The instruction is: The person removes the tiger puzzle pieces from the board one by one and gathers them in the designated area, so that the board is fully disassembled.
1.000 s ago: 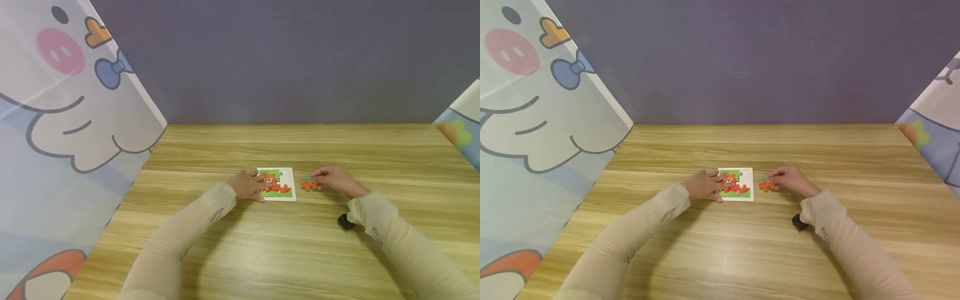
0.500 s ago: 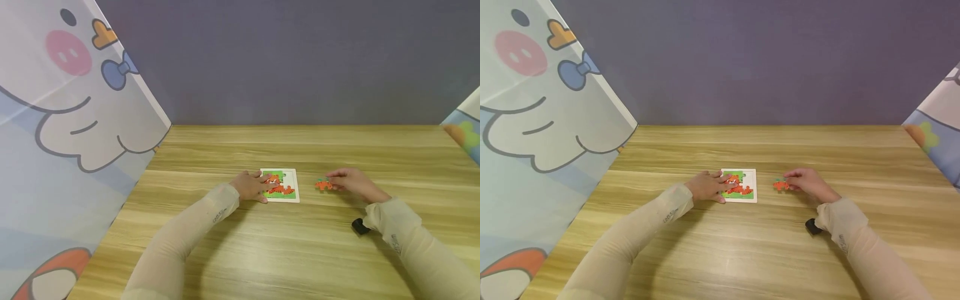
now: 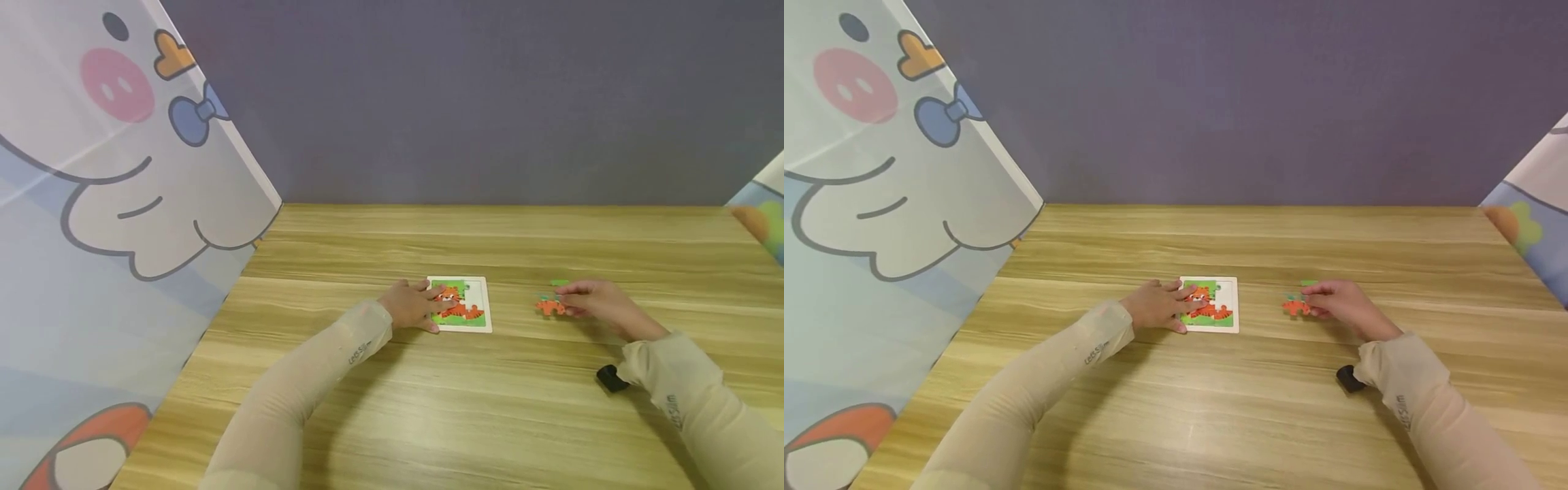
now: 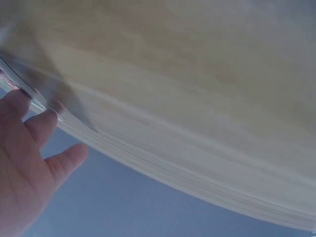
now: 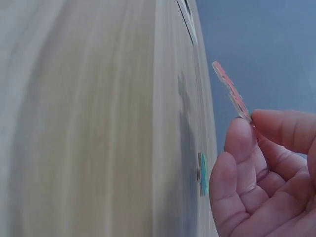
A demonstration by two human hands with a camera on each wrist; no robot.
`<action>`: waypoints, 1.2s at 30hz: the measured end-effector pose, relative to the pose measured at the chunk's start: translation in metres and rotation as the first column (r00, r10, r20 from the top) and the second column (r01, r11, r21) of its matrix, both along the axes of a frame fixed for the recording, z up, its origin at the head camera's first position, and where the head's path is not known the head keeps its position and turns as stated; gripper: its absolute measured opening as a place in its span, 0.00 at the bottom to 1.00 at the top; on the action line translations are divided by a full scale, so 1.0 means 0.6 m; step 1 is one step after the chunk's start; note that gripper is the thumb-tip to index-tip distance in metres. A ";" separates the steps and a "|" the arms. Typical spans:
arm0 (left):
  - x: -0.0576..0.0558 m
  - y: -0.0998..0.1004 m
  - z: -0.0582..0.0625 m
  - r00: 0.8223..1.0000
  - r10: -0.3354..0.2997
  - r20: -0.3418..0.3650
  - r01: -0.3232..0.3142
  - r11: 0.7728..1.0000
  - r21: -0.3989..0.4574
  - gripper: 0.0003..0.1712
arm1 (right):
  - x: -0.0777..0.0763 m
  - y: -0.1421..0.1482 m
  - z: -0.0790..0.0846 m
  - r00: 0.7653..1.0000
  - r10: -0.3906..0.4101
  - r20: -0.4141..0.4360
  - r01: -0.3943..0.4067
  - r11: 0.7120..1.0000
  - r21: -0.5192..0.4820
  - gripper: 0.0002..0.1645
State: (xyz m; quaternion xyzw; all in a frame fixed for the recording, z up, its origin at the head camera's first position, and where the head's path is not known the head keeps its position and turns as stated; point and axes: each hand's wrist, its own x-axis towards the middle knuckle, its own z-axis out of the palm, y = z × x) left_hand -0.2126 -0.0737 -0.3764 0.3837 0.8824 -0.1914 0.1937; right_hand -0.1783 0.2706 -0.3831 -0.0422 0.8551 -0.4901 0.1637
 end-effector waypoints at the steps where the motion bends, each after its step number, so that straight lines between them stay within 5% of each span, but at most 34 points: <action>1: 0.000 0.000 -0.001 1.000 -0.005 -0.005 0.005 1.000 -0.003 0.43 | 0.001 0.002 0.000 1.000 -0.002 0.004 0.002 1.000 0.000 0.26; 14: 0.003 0.002 0.005 0.999 0.024 0.041 -0.025 0.999 0.033 0.42 | 0.012 0.023 -0.005 1.000 -0.020 -0.002 0.020 0.999 0.035 0.27; 36: 0.001 0.005 0.001 1.000 0.008 0.007 -0.008 1.000 -0.003 0.43 | 0.014 0.051 -0.009 0.999 -0.026 0.042 0.026 1.000 -0.011 0.27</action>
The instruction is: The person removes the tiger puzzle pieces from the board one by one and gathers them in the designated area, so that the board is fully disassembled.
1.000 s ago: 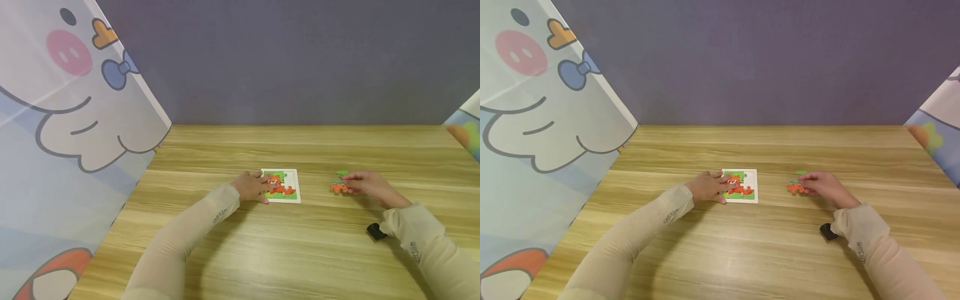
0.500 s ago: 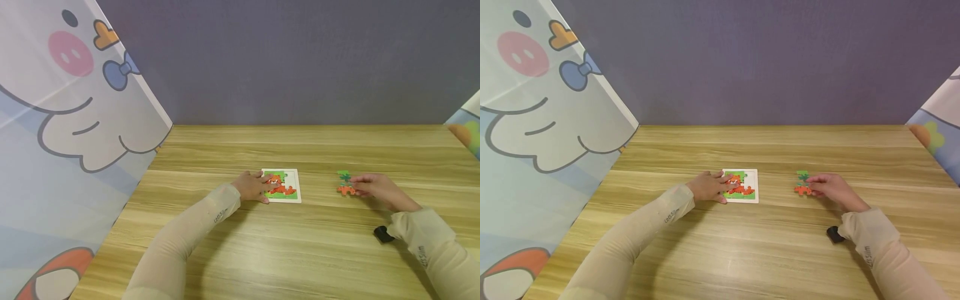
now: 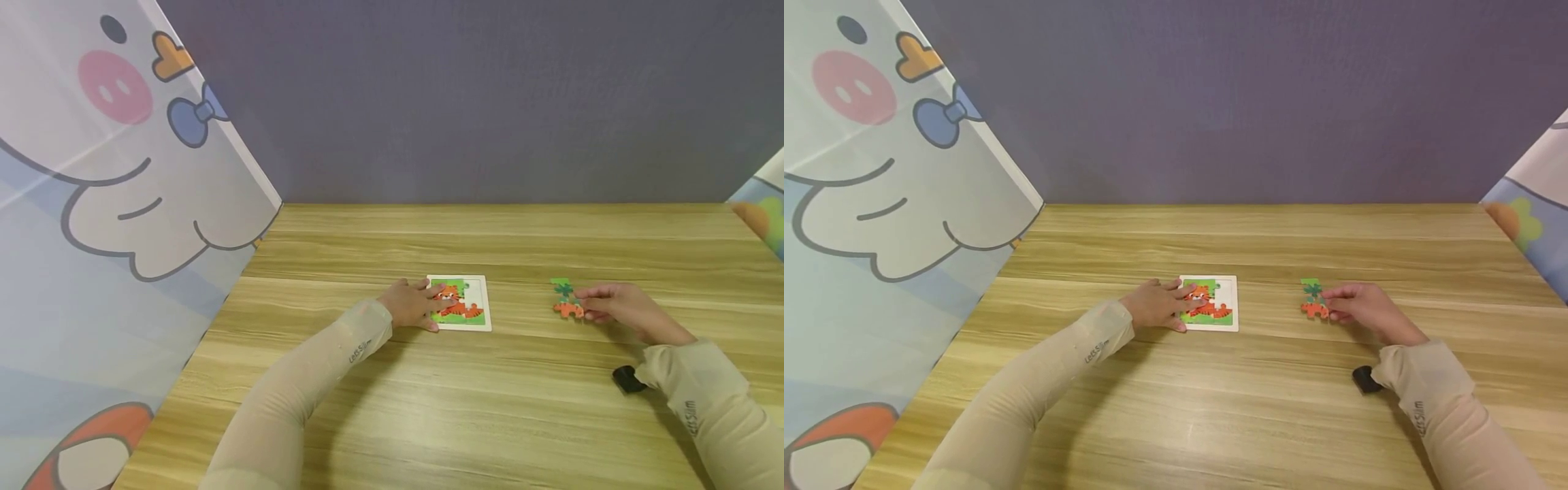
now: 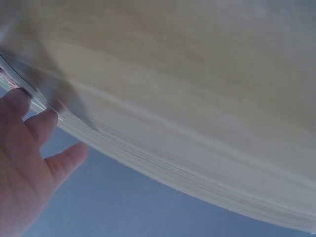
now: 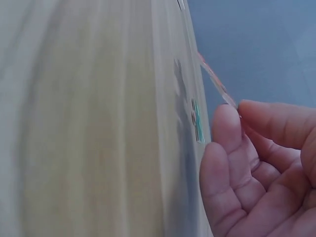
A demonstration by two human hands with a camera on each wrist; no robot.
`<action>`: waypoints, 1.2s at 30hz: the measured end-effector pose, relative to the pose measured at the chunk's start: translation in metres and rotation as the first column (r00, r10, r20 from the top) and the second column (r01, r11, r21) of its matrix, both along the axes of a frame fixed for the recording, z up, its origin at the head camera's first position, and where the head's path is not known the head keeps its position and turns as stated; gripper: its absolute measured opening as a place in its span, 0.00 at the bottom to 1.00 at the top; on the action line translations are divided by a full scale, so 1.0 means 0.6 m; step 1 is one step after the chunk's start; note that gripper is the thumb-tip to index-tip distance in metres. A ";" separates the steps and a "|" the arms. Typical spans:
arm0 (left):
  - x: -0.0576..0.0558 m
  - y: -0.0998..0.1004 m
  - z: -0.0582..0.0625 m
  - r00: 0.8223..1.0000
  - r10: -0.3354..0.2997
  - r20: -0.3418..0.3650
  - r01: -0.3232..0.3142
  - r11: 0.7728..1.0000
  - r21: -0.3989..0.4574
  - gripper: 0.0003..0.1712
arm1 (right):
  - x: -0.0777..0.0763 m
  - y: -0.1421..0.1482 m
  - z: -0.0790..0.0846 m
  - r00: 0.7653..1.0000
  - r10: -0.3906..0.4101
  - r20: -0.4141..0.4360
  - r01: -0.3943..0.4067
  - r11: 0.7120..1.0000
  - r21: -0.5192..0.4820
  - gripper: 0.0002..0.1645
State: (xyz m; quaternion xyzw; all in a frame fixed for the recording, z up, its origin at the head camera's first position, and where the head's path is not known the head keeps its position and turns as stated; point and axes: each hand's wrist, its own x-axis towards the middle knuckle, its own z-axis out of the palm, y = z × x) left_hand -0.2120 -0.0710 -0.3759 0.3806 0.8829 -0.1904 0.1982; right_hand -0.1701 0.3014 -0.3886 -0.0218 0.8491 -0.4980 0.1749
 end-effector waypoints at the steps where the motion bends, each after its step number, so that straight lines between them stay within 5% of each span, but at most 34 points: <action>1: 0.000 0.001 0.000 1.000 0.001 0.004 -0.001 1.000 0.002 0.43 | 0.000 0.001 0.000 1.000 0.006 0.006 -0.006 1.000 0.001 0.27; 11: -0.001 0.009 -0.005 1.000 -0.020 0.002 0.020 1.000 -0.020 0.43 | 0.004 0.017 0.004 0.996 0.055 0.069 -0.057 0.998 0.039 0.22; 36: -0.001 0.007 -0.006 1.000 -0.019 0.011 0.019 1.000 -0.008 0.43 | -0.001 0.019 -0.001 0.991 0.046 0.128 -0.044 0.999 -0.020 0.19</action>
